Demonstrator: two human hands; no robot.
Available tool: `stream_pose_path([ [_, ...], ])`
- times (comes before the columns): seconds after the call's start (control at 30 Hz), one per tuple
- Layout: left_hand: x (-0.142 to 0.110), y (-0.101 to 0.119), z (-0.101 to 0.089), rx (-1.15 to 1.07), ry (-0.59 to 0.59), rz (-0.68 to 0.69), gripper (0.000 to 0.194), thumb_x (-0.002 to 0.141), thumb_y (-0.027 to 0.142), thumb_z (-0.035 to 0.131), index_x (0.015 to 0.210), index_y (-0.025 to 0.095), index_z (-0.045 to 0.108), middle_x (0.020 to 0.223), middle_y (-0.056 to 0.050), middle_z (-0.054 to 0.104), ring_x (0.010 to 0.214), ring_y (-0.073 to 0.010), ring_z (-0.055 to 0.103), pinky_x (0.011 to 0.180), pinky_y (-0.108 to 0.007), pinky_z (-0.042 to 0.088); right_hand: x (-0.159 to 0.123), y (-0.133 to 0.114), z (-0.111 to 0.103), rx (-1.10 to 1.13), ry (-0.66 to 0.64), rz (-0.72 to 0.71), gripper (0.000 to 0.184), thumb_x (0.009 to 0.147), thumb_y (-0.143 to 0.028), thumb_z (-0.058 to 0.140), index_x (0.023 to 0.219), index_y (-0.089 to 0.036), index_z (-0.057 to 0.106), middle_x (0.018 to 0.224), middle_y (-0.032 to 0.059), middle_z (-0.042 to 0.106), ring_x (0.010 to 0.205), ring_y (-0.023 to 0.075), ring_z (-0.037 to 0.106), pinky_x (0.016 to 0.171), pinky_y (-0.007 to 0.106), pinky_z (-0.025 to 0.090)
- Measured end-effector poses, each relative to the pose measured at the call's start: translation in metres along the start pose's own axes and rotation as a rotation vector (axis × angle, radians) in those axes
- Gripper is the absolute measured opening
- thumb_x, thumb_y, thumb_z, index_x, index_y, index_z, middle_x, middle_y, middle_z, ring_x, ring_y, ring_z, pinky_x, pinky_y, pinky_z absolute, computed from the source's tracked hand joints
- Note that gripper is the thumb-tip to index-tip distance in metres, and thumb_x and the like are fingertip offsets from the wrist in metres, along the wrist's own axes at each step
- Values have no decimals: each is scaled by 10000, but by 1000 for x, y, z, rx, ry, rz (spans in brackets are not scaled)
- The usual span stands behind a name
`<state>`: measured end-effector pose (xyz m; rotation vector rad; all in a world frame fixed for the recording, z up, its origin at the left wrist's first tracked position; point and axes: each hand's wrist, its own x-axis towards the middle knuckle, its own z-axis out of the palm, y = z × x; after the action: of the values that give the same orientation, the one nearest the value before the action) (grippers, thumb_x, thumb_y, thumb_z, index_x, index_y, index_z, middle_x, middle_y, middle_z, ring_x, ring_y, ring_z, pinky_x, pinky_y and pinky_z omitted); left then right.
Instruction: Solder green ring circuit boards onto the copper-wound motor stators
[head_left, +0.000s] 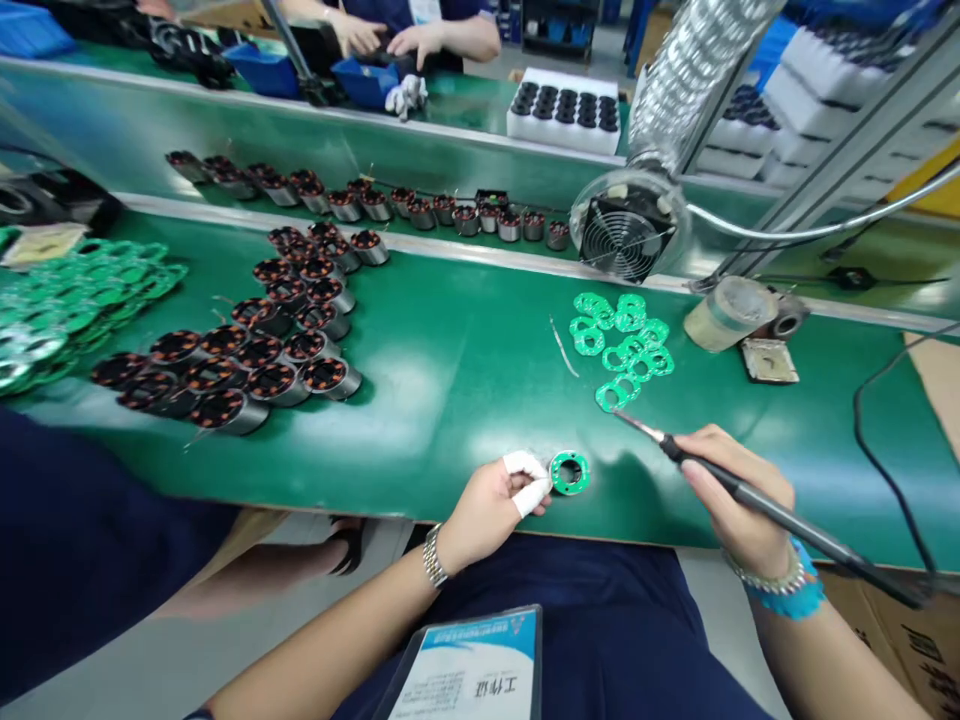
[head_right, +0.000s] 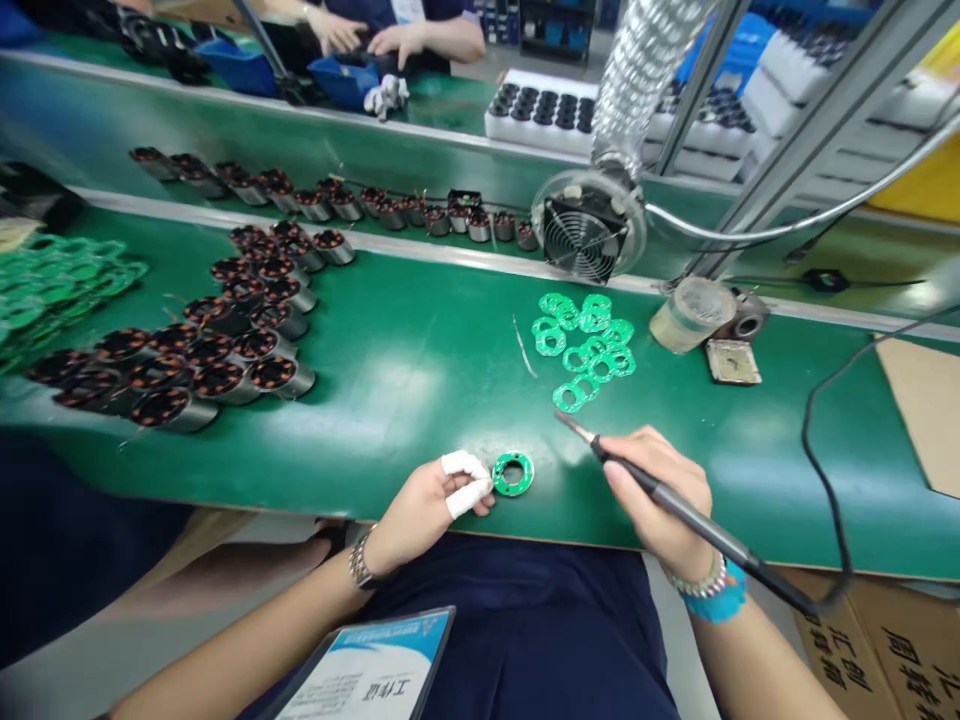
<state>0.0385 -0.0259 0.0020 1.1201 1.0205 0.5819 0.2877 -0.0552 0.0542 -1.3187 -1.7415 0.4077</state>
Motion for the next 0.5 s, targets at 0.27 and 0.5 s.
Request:
stream_pose_path([
  [0.27, 1, 10, 6, 802, -28, 422, 669, 656, 284, 705, 1252, 231, 406, 1234, -125, 514, 1061, -285, 543, 825, -430, 504, 59, 114, -51, -638, 399, 84, 298, 859, -345, 533, 1086, -184, 637, 984, 124, 622, 917, 244, 583, 811, 377, 472],
  [0.5, 79, 54, -34, 952, 42, 471, 544, 684, 239, 648, 1202, 210, 484, 1119, -98, 607, 988, -255, 592, 854, -406, 486, 53, 101, -24, -443, 198, 79, 227, 888, -325, 503, 1031, -173, 594, 650, 9, 640, 551, 141, 611, 592, 258, 508],
])
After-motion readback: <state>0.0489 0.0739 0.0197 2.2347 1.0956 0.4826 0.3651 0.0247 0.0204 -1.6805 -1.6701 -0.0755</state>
